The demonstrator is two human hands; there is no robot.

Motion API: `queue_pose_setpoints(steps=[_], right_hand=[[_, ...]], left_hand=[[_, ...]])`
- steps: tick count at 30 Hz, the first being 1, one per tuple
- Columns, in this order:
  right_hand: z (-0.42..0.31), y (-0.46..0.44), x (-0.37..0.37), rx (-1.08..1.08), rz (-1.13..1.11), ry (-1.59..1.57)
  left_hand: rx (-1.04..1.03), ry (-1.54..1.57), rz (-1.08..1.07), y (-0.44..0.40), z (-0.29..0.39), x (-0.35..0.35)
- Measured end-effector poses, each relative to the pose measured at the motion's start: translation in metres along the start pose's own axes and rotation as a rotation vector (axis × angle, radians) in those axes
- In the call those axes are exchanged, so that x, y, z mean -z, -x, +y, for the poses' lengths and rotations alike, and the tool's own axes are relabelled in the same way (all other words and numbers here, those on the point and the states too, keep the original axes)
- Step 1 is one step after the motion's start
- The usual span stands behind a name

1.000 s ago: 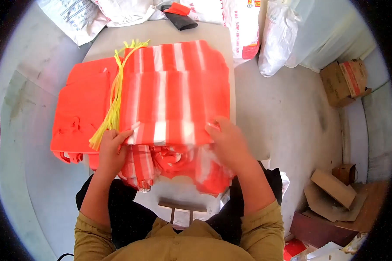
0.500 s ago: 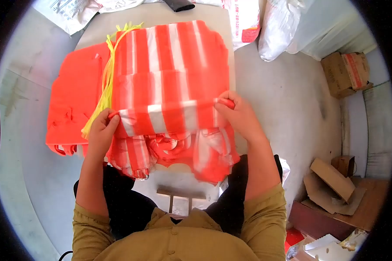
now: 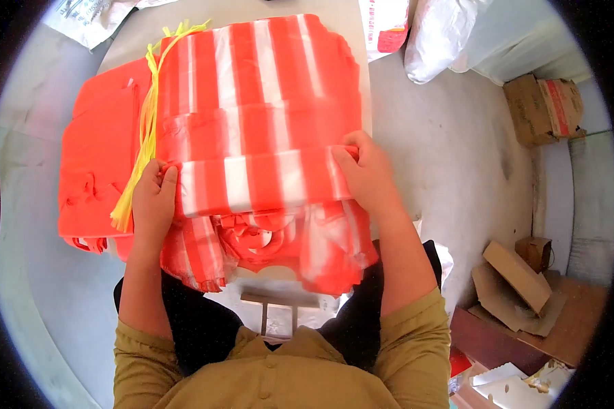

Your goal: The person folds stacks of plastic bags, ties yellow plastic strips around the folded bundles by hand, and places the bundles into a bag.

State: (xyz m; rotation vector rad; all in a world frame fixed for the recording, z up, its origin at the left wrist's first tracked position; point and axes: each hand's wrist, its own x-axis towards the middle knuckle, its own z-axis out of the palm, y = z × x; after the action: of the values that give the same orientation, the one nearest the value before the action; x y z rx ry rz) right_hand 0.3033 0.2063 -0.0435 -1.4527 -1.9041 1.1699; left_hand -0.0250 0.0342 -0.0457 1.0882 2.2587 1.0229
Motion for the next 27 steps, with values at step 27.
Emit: queue_pose_setpoints(steps=[27], right_hand=[[-0.037, 0.013, 0.0, 0.599, -0.451, 0.572]], left_hand=[[-0.718, -0.419, -0.249, 0.025, 0.035, 0.001]])
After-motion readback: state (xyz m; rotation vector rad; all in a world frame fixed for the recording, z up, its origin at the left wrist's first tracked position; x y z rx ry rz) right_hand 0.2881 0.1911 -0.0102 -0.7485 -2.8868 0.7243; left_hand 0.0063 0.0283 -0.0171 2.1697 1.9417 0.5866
